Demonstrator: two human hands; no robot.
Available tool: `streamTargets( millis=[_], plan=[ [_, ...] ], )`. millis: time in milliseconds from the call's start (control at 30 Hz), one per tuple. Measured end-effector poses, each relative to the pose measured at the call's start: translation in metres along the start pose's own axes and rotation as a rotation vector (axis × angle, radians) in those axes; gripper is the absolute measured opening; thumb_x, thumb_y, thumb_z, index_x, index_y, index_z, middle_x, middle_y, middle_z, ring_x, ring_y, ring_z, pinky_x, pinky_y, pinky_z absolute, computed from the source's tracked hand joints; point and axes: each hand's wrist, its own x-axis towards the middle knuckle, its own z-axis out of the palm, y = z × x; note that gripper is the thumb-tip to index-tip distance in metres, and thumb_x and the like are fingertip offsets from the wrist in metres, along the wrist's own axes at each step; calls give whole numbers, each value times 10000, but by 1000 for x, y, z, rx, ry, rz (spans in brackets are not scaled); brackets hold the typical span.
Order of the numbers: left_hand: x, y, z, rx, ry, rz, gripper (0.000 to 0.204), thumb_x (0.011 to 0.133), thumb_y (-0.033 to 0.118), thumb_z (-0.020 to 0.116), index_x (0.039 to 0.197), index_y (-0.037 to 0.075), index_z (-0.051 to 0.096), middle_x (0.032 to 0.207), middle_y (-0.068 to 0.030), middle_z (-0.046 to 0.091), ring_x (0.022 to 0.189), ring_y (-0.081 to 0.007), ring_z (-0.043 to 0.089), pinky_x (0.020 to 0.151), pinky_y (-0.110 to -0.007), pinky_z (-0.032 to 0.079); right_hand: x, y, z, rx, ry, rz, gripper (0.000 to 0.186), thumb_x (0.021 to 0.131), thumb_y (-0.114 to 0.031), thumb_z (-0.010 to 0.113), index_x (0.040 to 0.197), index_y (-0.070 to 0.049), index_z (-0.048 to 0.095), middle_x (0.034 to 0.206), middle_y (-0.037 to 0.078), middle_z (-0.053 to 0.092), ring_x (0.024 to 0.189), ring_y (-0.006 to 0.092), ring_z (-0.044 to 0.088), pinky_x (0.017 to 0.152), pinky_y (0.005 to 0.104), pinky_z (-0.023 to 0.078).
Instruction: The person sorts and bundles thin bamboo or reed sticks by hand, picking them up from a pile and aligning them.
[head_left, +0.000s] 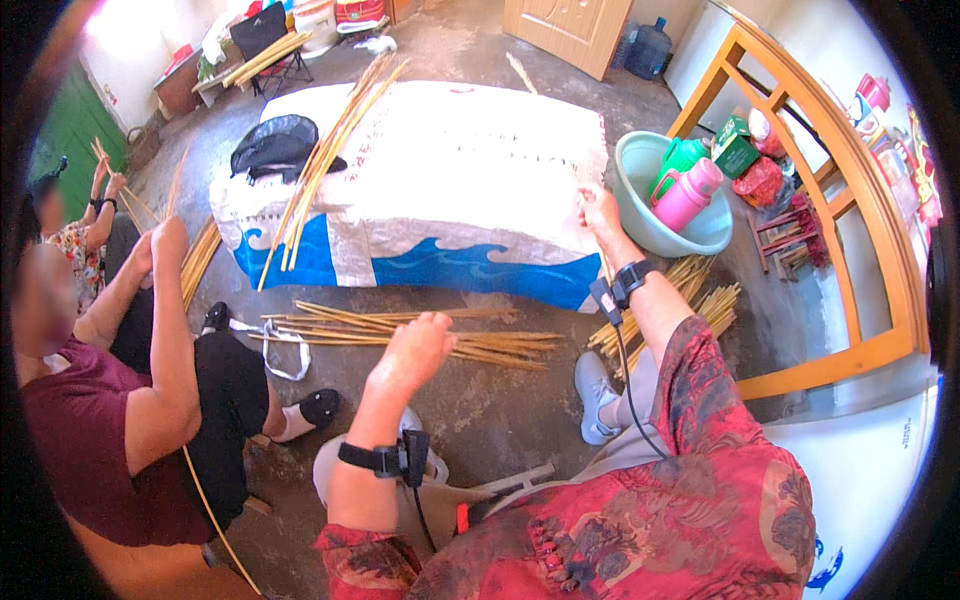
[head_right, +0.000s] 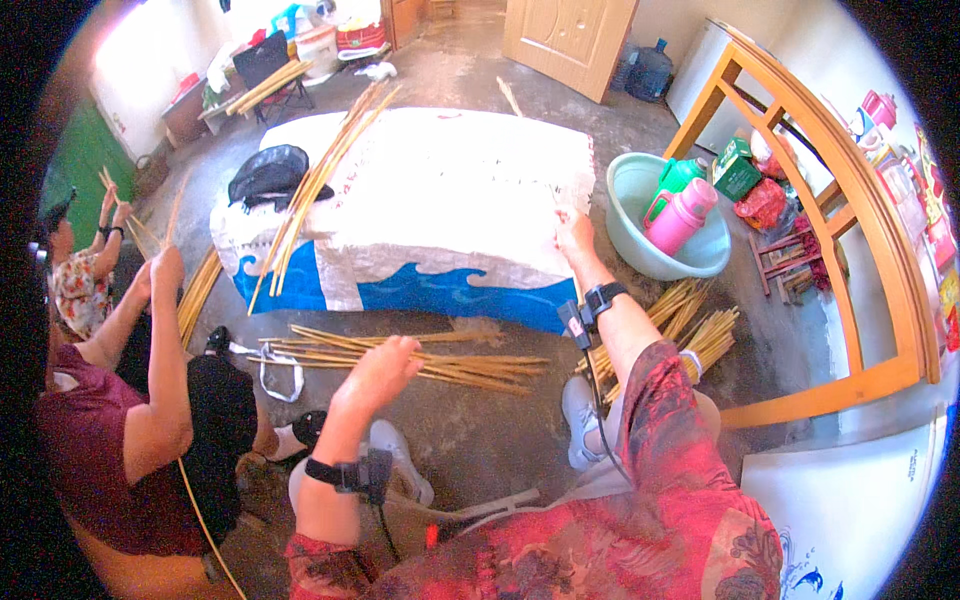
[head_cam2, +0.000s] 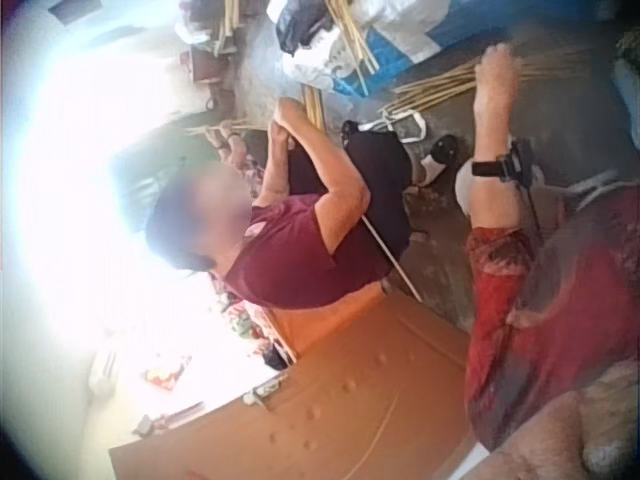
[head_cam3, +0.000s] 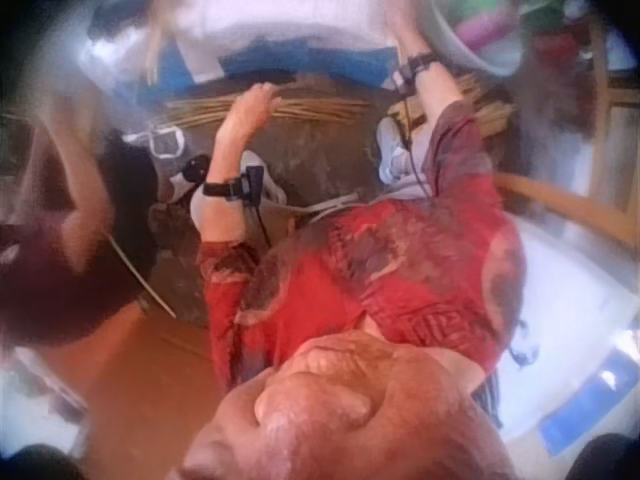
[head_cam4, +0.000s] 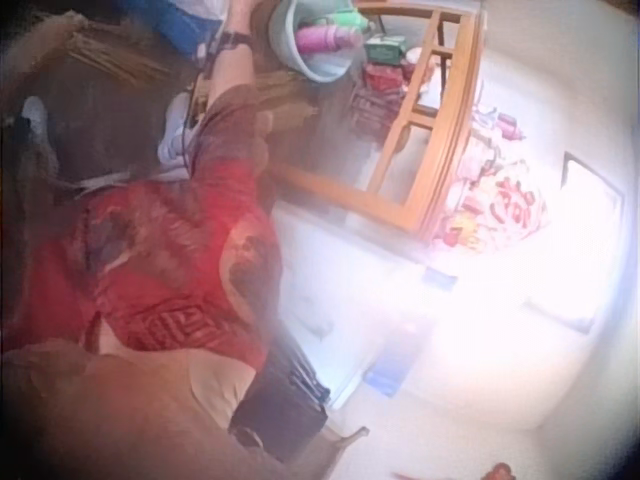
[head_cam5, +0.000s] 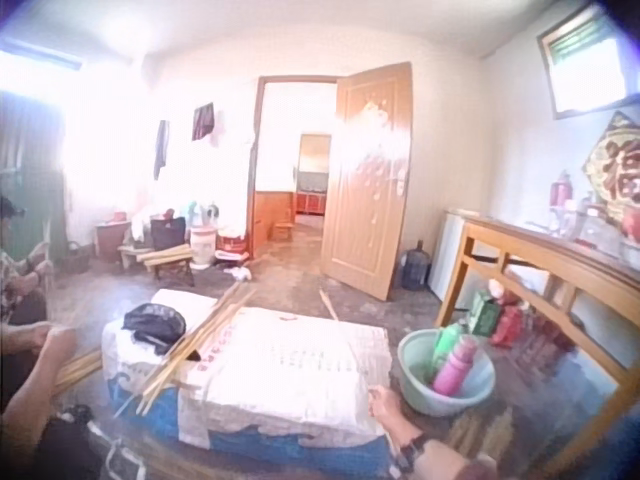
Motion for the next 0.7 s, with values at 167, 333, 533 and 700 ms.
streamTargets(
  millis=[167,333,533,700],
  plan=[
    [-1,10,2,37,-94,-17,279,789,213,501,996,25,507,916,-191,543,859,-352,530,748,-435,426,5,26,13,-378,136,-277,247,722,-3,459,930,-45,586,759,103,594,637,186,574,547,293,458],
    [-2,16,2,-7,-102,-22,251,787,208,511,941,10,494,931,-181,535,889,-338,518,759,-430,408,-4,27,27,-448,143,-348,172,724,-89,483,844,-79,606,810,176,588,788,328,562,688,384,444],
    [-3,17,3,5,-133,-48,253,786,210,521,946,14,504,927,-176,539,874,-340,524,754,-425,415,-9,30,26,-600,158,-400,117,755,-168,492,818,-139,585,808,154,565,781,343,549,683,413,442],
    [-4,20,5,44,-152,-3,264,792,220,527,938,2,494,899,-188,532,830,-364,526,729,-432,425,-6,33,16,-650,51,-350,201,781,-129,439,927,-173,570,854,167,553,823,343,540,706,406,433]
  ],
)
